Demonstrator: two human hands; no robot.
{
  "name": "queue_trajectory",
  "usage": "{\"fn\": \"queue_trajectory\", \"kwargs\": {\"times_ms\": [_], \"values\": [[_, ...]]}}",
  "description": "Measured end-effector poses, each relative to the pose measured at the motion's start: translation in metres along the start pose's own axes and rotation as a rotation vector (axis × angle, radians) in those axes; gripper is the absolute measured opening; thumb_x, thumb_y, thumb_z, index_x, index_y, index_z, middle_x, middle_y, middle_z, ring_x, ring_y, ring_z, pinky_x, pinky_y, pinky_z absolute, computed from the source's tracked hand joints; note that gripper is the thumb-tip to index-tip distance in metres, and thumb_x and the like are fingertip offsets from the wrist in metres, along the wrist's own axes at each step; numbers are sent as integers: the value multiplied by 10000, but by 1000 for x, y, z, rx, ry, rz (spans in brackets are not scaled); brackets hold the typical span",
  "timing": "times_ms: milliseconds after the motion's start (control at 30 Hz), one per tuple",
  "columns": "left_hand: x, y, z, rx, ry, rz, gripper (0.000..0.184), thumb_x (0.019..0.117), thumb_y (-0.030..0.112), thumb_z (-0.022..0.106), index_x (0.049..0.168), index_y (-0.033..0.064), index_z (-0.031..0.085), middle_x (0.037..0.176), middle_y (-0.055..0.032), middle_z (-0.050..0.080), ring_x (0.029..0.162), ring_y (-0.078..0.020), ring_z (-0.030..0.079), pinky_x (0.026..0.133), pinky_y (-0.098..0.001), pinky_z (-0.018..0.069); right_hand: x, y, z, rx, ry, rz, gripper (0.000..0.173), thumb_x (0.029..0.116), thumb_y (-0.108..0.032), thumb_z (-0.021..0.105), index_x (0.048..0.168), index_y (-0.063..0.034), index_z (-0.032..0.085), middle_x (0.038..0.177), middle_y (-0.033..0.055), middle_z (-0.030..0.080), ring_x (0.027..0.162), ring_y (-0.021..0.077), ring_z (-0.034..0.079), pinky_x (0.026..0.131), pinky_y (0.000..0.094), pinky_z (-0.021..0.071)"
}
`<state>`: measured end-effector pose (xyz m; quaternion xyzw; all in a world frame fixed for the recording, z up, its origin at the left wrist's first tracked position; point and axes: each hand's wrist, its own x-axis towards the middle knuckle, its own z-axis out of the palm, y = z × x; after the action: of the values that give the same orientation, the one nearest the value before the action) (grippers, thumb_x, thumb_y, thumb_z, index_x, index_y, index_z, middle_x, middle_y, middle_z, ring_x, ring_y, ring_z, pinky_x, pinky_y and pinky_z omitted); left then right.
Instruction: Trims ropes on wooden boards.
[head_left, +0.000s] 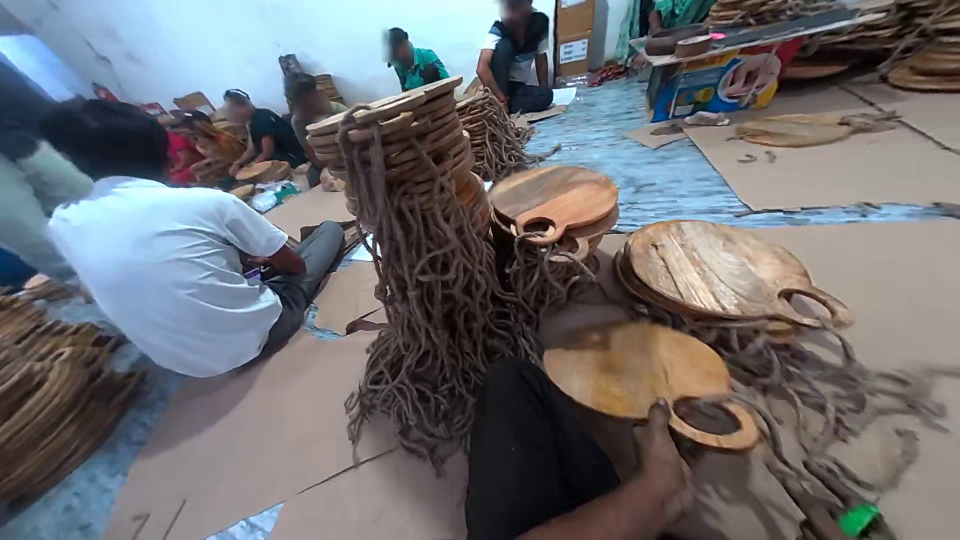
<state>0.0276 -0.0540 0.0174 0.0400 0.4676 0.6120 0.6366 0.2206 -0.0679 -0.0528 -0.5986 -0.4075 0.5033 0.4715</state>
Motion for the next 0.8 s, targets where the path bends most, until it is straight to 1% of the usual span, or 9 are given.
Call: {"fn": "queue_trajectory", "kwargs": {"times_ms": [67, 133, 333, 433, 500, 567, 633, 733, 800], "values": [[-2, 9, -2, -5, 57, -49, 408, 1114, 344, 394, 1224, -8, 567, 917, -126, 638, 705, -174, 611, 626, -324, 539, -12, -25, 10, 18, 76, 129, 446, 1030, -247, 593, 1434, -87, 497, 995, -2, 617, 594, 33, 520, 510, 214, 462], [-4, 22, -4, -105, 34, -64, 382, 1107, 344, 376, 1204, 28, 567, 937, -117, 627, 741, -188, 614, 644, -340, 539, -15, -44, 22, 97, 166, 199, 326, 1050, -175, 554, 1361, -79, 550, 964, 12, 622, 568, 42, 493, 477, 205, 422], [1, 39, 4, -159, -30, 11, 372, 1116, 343, 314, 1252, 69, 526, 1080, -95, 643, 931, -195, 664, 778, -339, 575, 11, -52, 42, 211, 149, 137, 296, 1054, -199, 579, 1333, -107, 608, 862, 29, 623, 541, 63, 443, 492, 232, 401], [4, 33, 2, -204, -23, -14, 421, 1126, 328, 268, 1309, 33, 506, 1155, -147, 668, 1021, -252, 690, 836, -389, 585, 22, -55, 72, 60, 33, 156, 408, 1075, -337, 534, 1452, -182, 541, 919, 55, 593, 587, 106, 455, 537, 287, 428], [7, 34, 1, -216, -2, -24, 432, 1128, 351, 261, 1289, 37, 511, 1129, -150, 669, 994, -259, 696, 804, -390, 589, 28, -41, 86, -97, -107, 180, 496, 1085, -404, 489, 1490, -119, 470, 910, 114, 576, 643, 175, 490, 611, 369, 467], [11, 37, -1, -209, 37, -18, 428, 1125, 369, 275, 1267, 45, 517, 1089, -148, 669, 936, -250, 695, 760, -382, 587, 32, -20, 87, -281, -250, 173, 490, 1064, -376, 541, 1424, -47, 502, 919, 118, 592, 699, 185, 552, 655, 373, 495], [12, 43, 0, -192, 57, -17, 439, 1126, 386, 272, 1265, 46, 512, 1070, -142, 674, 898, -234, 693, 751, -373, 582, 33, -9, 76, -507, -322, 154, 573, 957, -411, 707, 1384, -53, 572, 1134, 173, 680, 987, 274, 664, 917, 484, 535], [14, 44, 4, -185, 78, -27, 489, 1119, 448, 251, 1256, 56, 510, 1028, -137, 701, 848, -229, 708, 708, -366, 582, 32, -19, 62, -540, -11, 157, 499, 897, -261, 785, 1324, -47, 640, 1231, 234, 661, 1108, 380, 655, 981, 583, 513], [17, 40, 3, -175, 76, -37, 507, 1115, 470, 245, 1253, 61, 511, 1008, -130, 704, 831, -228, 707, 691, -362, 581, 37, -30, 46, -408, 161, 161, 459, 907, -203, 784, 1312, -45, 639, 1206, 224, 667, 1026, 372, 663, 889, 580, 534]]}}
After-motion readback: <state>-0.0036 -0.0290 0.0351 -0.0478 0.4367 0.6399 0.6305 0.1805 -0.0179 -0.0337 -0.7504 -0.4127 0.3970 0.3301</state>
